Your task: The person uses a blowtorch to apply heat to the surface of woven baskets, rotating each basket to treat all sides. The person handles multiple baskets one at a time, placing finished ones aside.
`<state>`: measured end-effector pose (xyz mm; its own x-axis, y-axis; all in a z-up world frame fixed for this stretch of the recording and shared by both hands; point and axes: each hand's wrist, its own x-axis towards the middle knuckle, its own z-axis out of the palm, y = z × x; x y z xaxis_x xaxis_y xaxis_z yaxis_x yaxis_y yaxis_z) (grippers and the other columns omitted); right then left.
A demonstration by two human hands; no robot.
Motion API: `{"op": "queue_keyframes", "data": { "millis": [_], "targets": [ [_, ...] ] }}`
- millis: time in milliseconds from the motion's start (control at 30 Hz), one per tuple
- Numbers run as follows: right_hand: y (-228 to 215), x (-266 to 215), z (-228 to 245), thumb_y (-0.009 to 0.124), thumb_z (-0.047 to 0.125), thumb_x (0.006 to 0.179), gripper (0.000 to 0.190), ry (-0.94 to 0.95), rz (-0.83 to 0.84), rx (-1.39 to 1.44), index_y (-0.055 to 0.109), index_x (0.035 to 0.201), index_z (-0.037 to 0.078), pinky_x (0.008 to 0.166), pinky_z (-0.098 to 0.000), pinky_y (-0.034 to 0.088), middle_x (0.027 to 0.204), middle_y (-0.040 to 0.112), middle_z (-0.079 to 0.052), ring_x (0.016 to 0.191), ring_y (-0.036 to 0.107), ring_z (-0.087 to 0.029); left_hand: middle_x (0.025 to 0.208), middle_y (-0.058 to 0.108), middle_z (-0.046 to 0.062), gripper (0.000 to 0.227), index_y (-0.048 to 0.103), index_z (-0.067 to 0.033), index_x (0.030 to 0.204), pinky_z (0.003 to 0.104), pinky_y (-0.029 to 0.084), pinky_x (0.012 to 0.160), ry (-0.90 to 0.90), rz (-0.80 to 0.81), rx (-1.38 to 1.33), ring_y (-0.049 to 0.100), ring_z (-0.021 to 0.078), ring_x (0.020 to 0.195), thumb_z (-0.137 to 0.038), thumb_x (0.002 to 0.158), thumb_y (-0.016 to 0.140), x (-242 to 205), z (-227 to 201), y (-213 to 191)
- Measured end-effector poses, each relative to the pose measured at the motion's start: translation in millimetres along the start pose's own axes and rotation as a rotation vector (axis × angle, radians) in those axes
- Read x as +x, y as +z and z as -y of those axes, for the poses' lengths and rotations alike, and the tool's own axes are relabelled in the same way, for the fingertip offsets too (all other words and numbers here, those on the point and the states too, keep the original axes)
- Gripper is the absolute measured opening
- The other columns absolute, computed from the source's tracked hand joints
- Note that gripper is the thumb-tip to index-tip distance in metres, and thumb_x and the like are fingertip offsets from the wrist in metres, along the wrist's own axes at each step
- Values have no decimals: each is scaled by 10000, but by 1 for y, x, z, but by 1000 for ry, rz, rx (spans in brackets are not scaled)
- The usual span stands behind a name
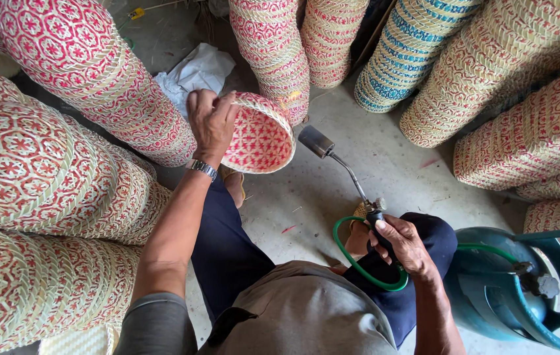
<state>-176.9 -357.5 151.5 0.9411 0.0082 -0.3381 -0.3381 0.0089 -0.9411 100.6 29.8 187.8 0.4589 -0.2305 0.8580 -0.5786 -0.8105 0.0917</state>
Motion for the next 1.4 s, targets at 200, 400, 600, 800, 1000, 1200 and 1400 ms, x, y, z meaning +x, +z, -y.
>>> {"op": "queue_keyframes", "data": {
  "millis": [200, 400, 600, 800, 1000, 1200, 1400],
  "targets": [
    [5, 5, 5, 576, 341, 1013, 399, -5, 14, -100, 658, 839, -8, 395, -275, 403, 622, 580, -64, 437, 482, -105, 850, 606, 46, 279, 746, -72, 1170, 424, 405, 866, 182, 184, 141, 530, 231, 881, -200, 926, 792, 5, -18, 5],
    [7, 1, 8, 572, 359, 1024, 428, 12, -26, -126, 654, 821, -9, 398, -277, 397, 606, 570, -68, 435, 473, -107, 1052, 755, 81, 308, 730, -52, 1221, 418, 472, 887, -137, 271, -72, 669, 193, 902, -139, 926, 712, -11, -44, 29],
    [13, 2, 7, 559, 341, 1007, 408, 22, -34, -155, 651, 806, -2, 392, -283, 400, 591, 565, -39, 436, 483, -107, 1157, 672, 85, 396, 567, -7, 1327, 251, 579, 854, -790, 210, -1119, 687, 146, 1008, -78, 964, 708, -50, -67, 48],
    [18, 9, 11, 538, 313, 1034, 409, -19, 36, -196, 638, 798, -6, 398, -279, 390, 571, 535, -26, 431, 475, -104, 1122, 702, 63, 401, 584, -13, 1326, 254, 579, 806, -801, 198, -886, 677, 126, 964, -86, 952, 710, -87, -63, 61],
    [17, 16, 25, 530, 305, 996, 359, -41, 64, -149, 641, 816, 15, 377, -280, 395, 613, 587, -11, 430, 491, -94, 894, 674, 24, 266, 714, -3, 1247, 243, 480, 699, -887, 315, -892, 559, 73, 787, -113, 1009, 667, -97, -42, 39],
    [0, 24, 36, 550, 309, 1026, 404, 7, 55, -150, 624, 783, -5, 392, -282, 367, 574, 532, -32, 429, 447, -105, 953, 715, 12, 274, 716, 27, 1152, 223, 540, 763, -855, 173, -1076, 632, 63, 836, -193, 989, 724, -96, -14, 20],
    [-8, 26, 41, 567, 327, 998, 401, -26, 91, -146, 644, 777, 1, 382, -277, 373, 562, 529, -3, 438, 463, -95, 956, 760, 51, 277, 748, -6, 1180, 243, 568, 742, -842, 190, -1177, 681, 117, 831, -236, 1035, 695, -108, 32, 0]
  ]
}}
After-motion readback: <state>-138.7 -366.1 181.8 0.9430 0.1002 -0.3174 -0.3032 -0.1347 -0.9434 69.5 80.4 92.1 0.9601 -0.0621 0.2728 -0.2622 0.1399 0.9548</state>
